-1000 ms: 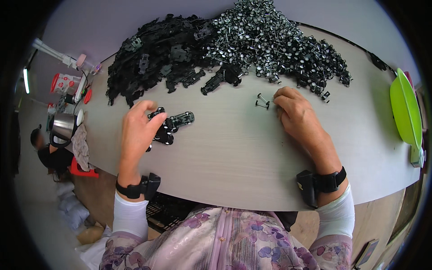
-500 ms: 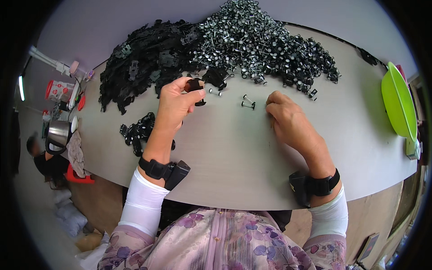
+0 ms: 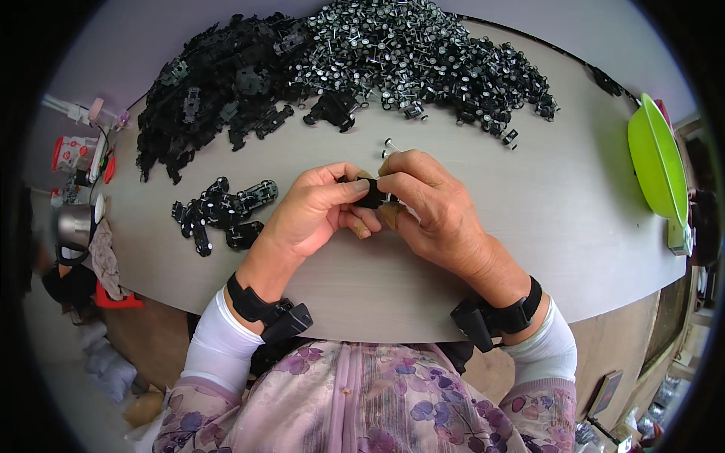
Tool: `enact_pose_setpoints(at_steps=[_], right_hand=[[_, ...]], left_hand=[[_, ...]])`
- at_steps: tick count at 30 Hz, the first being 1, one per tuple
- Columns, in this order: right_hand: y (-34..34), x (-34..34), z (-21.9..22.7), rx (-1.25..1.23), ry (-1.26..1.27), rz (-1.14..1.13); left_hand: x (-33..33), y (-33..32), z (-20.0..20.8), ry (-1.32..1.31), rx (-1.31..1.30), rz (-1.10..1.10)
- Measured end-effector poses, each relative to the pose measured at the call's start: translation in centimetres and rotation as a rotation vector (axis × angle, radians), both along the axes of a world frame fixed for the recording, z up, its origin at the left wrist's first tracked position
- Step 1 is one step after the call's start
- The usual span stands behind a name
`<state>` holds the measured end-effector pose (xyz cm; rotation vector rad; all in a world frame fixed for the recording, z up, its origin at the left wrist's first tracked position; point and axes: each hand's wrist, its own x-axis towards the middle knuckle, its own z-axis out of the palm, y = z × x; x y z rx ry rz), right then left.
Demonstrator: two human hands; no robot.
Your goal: Assembling small plastic components by inserting metal pins into black plastic pieces.
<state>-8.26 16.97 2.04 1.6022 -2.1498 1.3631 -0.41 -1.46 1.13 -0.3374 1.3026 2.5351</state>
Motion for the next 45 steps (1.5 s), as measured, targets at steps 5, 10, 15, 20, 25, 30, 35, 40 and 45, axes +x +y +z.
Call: enact_pose_setpoints(at_steps=[5,10,15,20,25,30,35,40,45], right_hand=[[-0.1,0.1,-0.3,-0.007,-0.004,0.02],[0.1,0.0,0.0,-0.016,0.032,0.001],[0.5,0.4,0.6,0.057,0.021,0.014],[0.5,0.3,0.9,-0.003,0.03,0.072],[0.0,0.8,0.3,-0.026,0.09,0.112],[0.4,0.3,0.0,0.053,-0.112,0.137],[3.3,-5.3,-0.6,0.02,-0.116,-0.418],[7.6,-9.4,-1.0,0.21,-0.082,-0.854],[7.7,-9.5,-1.2,0.393,-0.171,-0.696]], left_hand=[[0.3,0.9,0.3,-0.031,0.005,-0.095],[0.4,0.4,-0.2,-0.01,-0.038,-0.005],[0.8,0.3,-0.9,0.01,0.144,-0.002],[1.2,0.4,-0.5,0.02,0.222,-0.009],[2.0,0.5,0.9,0.082,-0.044,-0.032],[3.4,0.8,1.9,0.138,-0.767,0.053],[4.0,-2.1,1.7,0.123,-1.039,0.206],[0.2,-2.0,0.4,0.29,-0.74,0.073],[-1.9,0.0,0.7,0.44,-0.407,0.12]])
